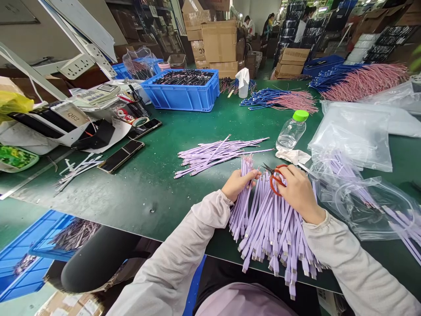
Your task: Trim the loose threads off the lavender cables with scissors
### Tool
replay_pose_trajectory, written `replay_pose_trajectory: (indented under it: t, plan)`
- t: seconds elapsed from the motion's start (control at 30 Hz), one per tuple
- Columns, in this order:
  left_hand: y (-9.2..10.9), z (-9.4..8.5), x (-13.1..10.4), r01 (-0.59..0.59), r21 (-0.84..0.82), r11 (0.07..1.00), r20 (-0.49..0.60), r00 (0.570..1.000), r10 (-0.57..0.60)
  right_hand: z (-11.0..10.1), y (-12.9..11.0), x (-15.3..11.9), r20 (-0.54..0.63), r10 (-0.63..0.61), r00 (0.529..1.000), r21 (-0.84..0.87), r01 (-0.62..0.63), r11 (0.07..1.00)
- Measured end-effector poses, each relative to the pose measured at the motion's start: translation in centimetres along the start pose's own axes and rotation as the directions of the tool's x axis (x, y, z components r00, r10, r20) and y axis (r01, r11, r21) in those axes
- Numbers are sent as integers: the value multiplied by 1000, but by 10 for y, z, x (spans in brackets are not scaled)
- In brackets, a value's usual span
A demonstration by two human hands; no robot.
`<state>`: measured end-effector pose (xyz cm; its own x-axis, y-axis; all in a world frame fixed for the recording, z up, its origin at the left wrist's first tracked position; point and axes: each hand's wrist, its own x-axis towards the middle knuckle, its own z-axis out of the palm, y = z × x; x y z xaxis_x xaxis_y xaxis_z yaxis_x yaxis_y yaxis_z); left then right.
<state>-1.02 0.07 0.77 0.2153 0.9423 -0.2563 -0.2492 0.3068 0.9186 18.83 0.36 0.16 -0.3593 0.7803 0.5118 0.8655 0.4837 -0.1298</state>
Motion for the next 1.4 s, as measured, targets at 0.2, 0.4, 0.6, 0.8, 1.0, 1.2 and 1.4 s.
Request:
replay_pose_trajectory:
  t: [0.2, 0.4, 0.6, 0.8, 1.0, 1.2, 1.4]
  plan:
    - [1, 1, -1, 1, -12, 1000, -27, 1000, -1, -5, 2, -1, 41, -94, 995, -208, 100, 973]
    - [3, 2, -3, 5, -10, 1000, -36, 999, -5, -9, -1, -1, 34, -86, 996, -255, 92, 963]
    - [4, 2, -3, 16, -40, 999, -33, 999, -18, -5, 0, -3, 3, 36, 999, -176, -35, 984]
    - [1, 2, -2, 120, -156, 980, 8, 993, -120, 1, -2, 3, -93, 171, 981, 226, -146, 963]
    - [-2, -3, -1, 78, -45, 996, 20, 997, -77, -7, -14, 4, 5, 181, 983, 459, -163, 873]
    - [2, -5, -3, 52, 25, 998, 100, 994, -54, -8, -19, 2, 44, 131, 990, 542, -133, 830]
    - [6, -12, -5, 227, 37, 973, 167, 959, -230, -7, -18, 2, 76, 149, 986, 564, -166, 809]
